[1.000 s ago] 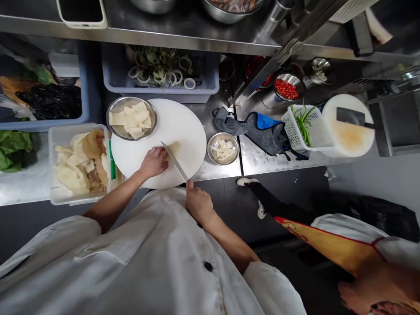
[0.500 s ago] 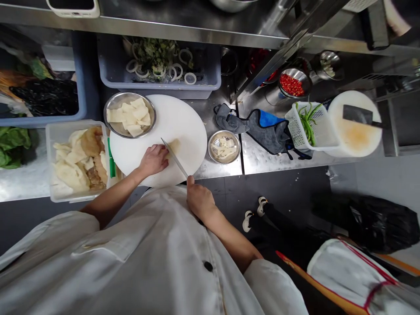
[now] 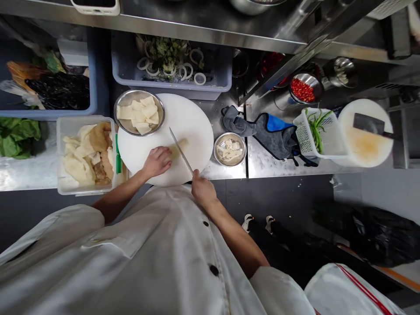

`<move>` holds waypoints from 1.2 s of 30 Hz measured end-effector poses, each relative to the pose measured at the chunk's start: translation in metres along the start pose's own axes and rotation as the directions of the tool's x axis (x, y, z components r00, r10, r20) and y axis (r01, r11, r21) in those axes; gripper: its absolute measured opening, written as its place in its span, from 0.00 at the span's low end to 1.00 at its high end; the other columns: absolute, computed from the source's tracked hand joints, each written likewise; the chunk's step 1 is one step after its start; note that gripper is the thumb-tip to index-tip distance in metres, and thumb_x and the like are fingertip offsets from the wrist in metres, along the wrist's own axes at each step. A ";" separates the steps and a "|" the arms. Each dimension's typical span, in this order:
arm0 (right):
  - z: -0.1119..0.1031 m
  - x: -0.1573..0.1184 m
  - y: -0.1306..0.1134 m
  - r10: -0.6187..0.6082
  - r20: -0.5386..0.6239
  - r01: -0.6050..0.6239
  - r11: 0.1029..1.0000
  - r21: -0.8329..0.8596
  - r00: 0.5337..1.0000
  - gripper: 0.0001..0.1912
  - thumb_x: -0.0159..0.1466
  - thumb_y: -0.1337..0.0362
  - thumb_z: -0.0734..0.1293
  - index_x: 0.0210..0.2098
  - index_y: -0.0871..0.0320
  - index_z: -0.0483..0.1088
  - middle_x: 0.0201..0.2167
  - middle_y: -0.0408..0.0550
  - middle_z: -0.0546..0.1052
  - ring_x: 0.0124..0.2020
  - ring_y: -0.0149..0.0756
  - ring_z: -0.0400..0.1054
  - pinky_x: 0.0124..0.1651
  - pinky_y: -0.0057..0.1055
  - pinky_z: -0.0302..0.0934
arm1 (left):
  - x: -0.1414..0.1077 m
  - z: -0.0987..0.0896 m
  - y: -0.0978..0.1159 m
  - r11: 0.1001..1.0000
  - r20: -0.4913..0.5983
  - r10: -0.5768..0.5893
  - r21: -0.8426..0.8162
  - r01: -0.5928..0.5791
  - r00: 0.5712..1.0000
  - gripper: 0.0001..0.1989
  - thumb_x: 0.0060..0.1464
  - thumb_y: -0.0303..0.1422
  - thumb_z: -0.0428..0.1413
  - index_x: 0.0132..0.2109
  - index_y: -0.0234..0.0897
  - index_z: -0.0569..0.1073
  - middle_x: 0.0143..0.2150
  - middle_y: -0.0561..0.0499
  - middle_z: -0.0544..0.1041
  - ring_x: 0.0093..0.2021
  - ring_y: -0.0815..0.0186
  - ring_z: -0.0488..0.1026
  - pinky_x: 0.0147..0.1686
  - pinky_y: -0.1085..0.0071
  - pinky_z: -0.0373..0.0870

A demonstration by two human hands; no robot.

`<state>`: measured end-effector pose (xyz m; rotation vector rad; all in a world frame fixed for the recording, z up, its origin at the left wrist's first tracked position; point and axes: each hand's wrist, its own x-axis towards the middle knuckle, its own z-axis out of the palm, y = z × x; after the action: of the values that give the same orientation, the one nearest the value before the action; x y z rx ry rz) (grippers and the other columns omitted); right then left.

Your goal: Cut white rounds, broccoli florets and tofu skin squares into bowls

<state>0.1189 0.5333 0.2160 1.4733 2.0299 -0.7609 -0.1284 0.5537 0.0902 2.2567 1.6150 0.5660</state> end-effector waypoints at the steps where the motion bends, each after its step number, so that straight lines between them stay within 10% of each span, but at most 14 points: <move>1: -0.001 -0.009 -0.002 -0.002 -0.005 0.002 1.000 -0.011 1.000 0.15 0.76 0.68 0.50 0.58 0.62 0.58 0.40 0.61 0.81 0.42 0.50 0.80 0.43 0.39 0.70 | -0.004 0.001 -0.001 1.000 -0.031 -0.002 -0.011 0.002 1.000 0.14 0.61 0.33 0.54 0.52 0.37 0.77 0.54 0.37 0.74 0.55 0.48 0.68 0.54 0.49 0.68; 9: -0.012 -0.048 -0.028 -0.034 0.125 0.034 0.999 0.003 0.992 0.20 0.69 0.75 0.53 0.59 0.61 0.60 0.39 0.60 0.81 0.43 0.53 0.81 0.43 0.42 0.72 | -0.011 0.009 -0.006 0.998 -0.075 -0.024 -0.063 0.019 0.997 0.09 0.62 0.30 0.53 0.43 0.36 0.78 0.46 0.38 0.75 0.51 0.50 0.69 0.52 0.50 0.73; 23: 0.020 0.005 -0.017 -0.028 0.037 0.029 0.999 -0.036 0.999 0.14 0.77 0.65 0.51 0.58 0.63 0.58 0.39 0.62 0.81 0.42 0.50 0.80 0.43 0.38 0.69 | -0.013 0.009 -0.010 0.992 -0.091 0.068 -0.098 -0.077 0.994 0.10 0.62 0.30 0.53 0.47 0.36 0.77 0.47 0.39 0.77 0.51 0.53 0.72 0.55 0.51 0.74; 36: -0.002 -0.053 -0.043 -0.086 0.162 0.100 0.991 -0.083 0.983 0.21 0.70 0.76 0.51 0.60 0.60 0.60 0.38 0.58 0.81 0.42 0.50 0.80 0.42 0.39 0.71 | -0.053 0.017 -0.018 0.998 -0.245 -0.065 -0.041 0.056 0.967 0.10 0.64 0.28 0.50 0.44 0.38 0.76 0.43 0.41 0.77 0.45 0.57 0.73 0.46 0.58 0.77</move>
<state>0.0923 0.4887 0.2603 1.2346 1.9968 -0.7863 -0.1498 0.5084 0.0595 2.1745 1.7675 0.8806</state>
